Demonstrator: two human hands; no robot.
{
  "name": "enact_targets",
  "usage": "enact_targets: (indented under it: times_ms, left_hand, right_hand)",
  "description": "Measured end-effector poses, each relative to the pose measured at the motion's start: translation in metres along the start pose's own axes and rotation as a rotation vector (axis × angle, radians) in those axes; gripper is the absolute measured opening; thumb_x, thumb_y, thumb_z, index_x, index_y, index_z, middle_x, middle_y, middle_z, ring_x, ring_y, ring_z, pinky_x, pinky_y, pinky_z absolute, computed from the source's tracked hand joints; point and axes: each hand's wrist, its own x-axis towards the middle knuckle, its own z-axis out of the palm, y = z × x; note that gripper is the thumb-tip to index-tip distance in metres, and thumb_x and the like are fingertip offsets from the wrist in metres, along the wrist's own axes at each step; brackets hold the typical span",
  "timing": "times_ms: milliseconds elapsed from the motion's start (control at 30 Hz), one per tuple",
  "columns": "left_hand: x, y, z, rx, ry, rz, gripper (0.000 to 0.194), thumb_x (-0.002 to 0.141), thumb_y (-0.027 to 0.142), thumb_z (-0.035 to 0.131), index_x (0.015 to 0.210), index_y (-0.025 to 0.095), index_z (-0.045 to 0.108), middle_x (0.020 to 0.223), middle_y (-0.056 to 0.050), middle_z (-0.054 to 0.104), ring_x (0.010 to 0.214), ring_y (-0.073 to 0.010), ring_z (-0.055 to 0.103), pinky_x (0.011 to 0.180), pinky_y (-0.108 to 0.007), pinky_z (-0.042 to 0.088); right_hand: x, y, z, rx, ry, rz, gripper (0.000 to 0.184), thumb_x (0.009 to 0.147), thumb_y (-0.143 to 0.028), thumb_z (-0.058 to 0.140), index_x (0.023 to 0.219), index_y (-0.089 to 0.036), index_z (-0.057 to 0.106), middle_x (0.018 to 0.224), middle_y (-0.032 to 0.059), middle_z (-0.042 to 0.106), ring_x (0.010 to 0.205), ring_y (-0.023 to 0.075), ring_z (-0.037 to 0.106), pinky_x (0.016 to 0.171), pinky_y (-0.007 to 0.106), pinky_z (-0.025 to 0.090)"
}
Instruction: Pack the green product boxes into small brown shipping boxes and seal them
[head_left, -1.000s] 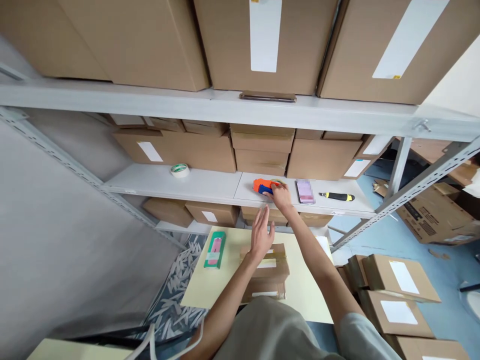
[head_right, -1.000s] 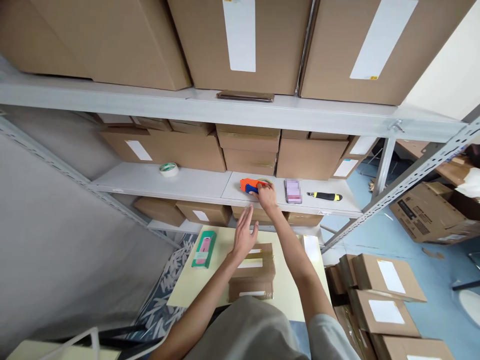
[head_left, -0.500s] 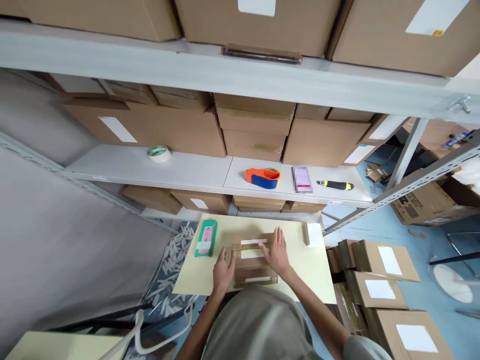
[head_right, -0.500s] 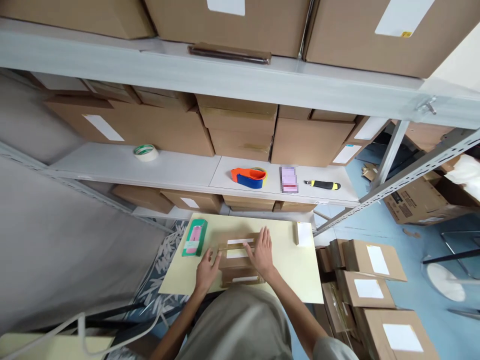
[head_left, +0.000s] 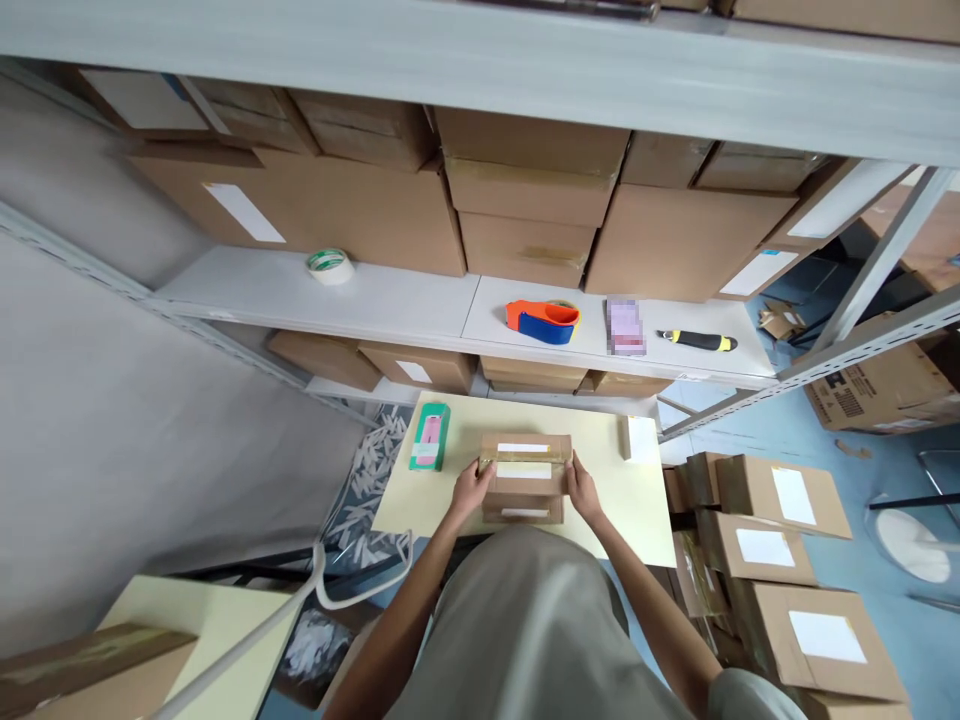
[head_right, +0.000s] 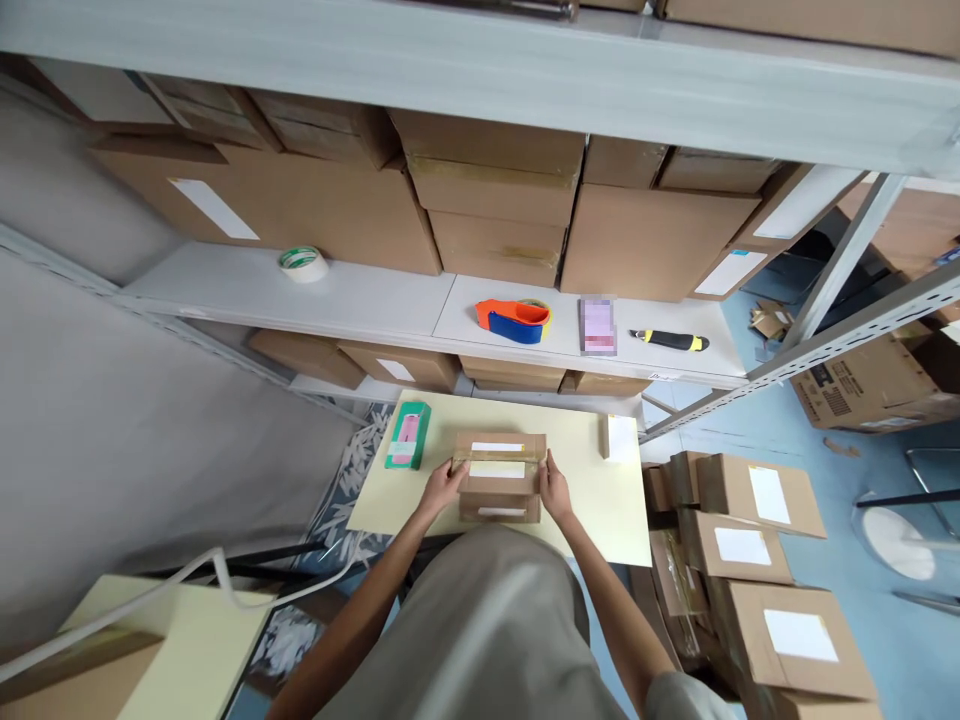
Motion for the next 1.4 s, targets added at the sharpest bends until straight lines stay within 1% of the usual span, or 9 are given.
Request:
enact_targets:
  times_ms: [167,333,467,600,733,867,1000,1267,1400]
  left_hand:
    - [-0.006,-0.017,-0.012,-0.262,-0.017,0.112,0.044,0.090,0.058,0.071,0.111,0.020,0.076,0.111,-0.010,0.084,0.108,-0.0289,0.078,0.096,-0.038,0.061]
    - [-0.009,-0.036,-0.025,-0.304,0.062,0.200,0.045,0.079,0.040,0.084,0.119,0.020,0.079,0.123,-0.011,0.081,0.097,-0.0257,0.080,0.094,-0.039,0.066]
    - [-0.012,-0.049,-0.017,-0.254,0.029,0.102,0.044,0.084,0.020,0.071,0.127,0.020,0.079,0.128,-0.010,0.082,0.111,-0.0268,0.081,0.104,-0.040,0.064]
    - [-0.017,-0.061,-0.003,-0.089,-0.051,-0.040,0.034,0.081,0.010,0.066,0.108,0.019,0.085,0.113,-0.012,0.086,0.113,-0.0312,0.081,0.106,-0.042,0.062]
    - [-0.002,-0.062,-0.002,-0.052,-0.032,-0.086,0.028,0.081,0.012,0.067,0.103,0.018,0.084,0.105,-0.014,0.086,0.111,-0.0320,0.080,0.105,-0.043,0.060]
    - [0.027,-0.044,-0.004,-0.068,0.047,-0.069,0.031,0.092,0.023,0.065,0.120,0.018,0.079,0.126,-0.016,0.082,0.120,-0.0296,0.076,0.108,-0.042,0.058]
    - [0.037,-0.025,-0.006,-0.088,0.095,-0.029,0.027,0.101,0.032,0.057,0.112,0.017,0.078,0.122,-0.017,0.081,0.118,-0.0308,0.076,0.104,-0.041,0.059]
    - [-0.008,-0.007,-0.020,-0.330,0.230,0.125,0.048,0.107,0.059,0.052,0.130,0.021,0.069,0.134,-0.013,0.077,0.125,-0.0281,0.071,0.107,-0.037,0.056]
    - [-0.023,-0.011,-0.012,-0.380,0.144,0.130,0.048,0.107,0.068,0.048,0.106,0.024,0.068,0.108,-0.008,0.076,0.110,-0.0261,0.072,0.102,-0.038,0.058]
  right_hand:
    - [-0.013,0.001,-0.021,0.153,0.052,-0.230,0.073,0.111,-0.066,0.035,0.157,-0.017,0.063,0.138,0.0162,0.077,0.128,0.0332,0.073,0.103,0.043,0.062]
    - [-0.036,0.008,-0.033,0.160,0.226,-0.363,0.048,0.109,-0.053,0.056,0.141,-0.022,0.075,0.148,0.0182,0.068,0.131,0.0312,0.069,0.099,0.044,0.066]
    - [-0.046,0.033,-0.017,0.207,0.178,-0.299,0.041,0.107,-0.042,0.053,0.134,-0.020,0.075,0.140,0.0179,0.072,0.119,0.0278,0.075,0.092,0.042,0.068]
    - [-0.041,0.068,0.002,0.231,-0.006,-0.134,0.038,0.095,-0.036,0.054,0.120,-0.018,0.076,0.122,0.0162,0.081,0.099,0.0257,0.081,0.091,0.044,0.069]
    - [-0.016,0.084,-0.002,0.247,-0.041,-0.040,0.036,0.088,-0.041,0.058,0.108,-0.021,0.081,0.122,0.0149,0.084,0.112,0.0297,0.080,0.101,0.048,0.066]
    - [0.017,0.067,-0.007,0.374,0.021,0.049,0.056,0.087,-0.058,0.064,0.121,-0.018,0.080,0.130,0.0186,0.081,0.113,0.0329,0.079,0.104,0.055,0.064]
    - [0.031,0.039,-0.004,0.578,0.001,0.126,0.081,0.080,-0.075,0.076,0.134,-0.015,0.077,0.131,0.0196,0.081,0.113,0.0334,0.078,0.104,0.057,0.065]
    - [-0.013,0.018,-0.030,0.683,0.101,0.045,0.088,0.091,-0.082,0.068,0.147,-0.014,0.071,0.135,0.0216,0.080,0.126,0.0373,0.076,0.114,0.059,0.059]
    - [-0.032,0.018,-0.027,0.605,0.089,0.082,0.090,0.091,-0.089,0.061,0.137,-0.013,0.076,0.133,0.0225,0.080,0.126,0.0390,0.076,0.109,0.056,0.062]
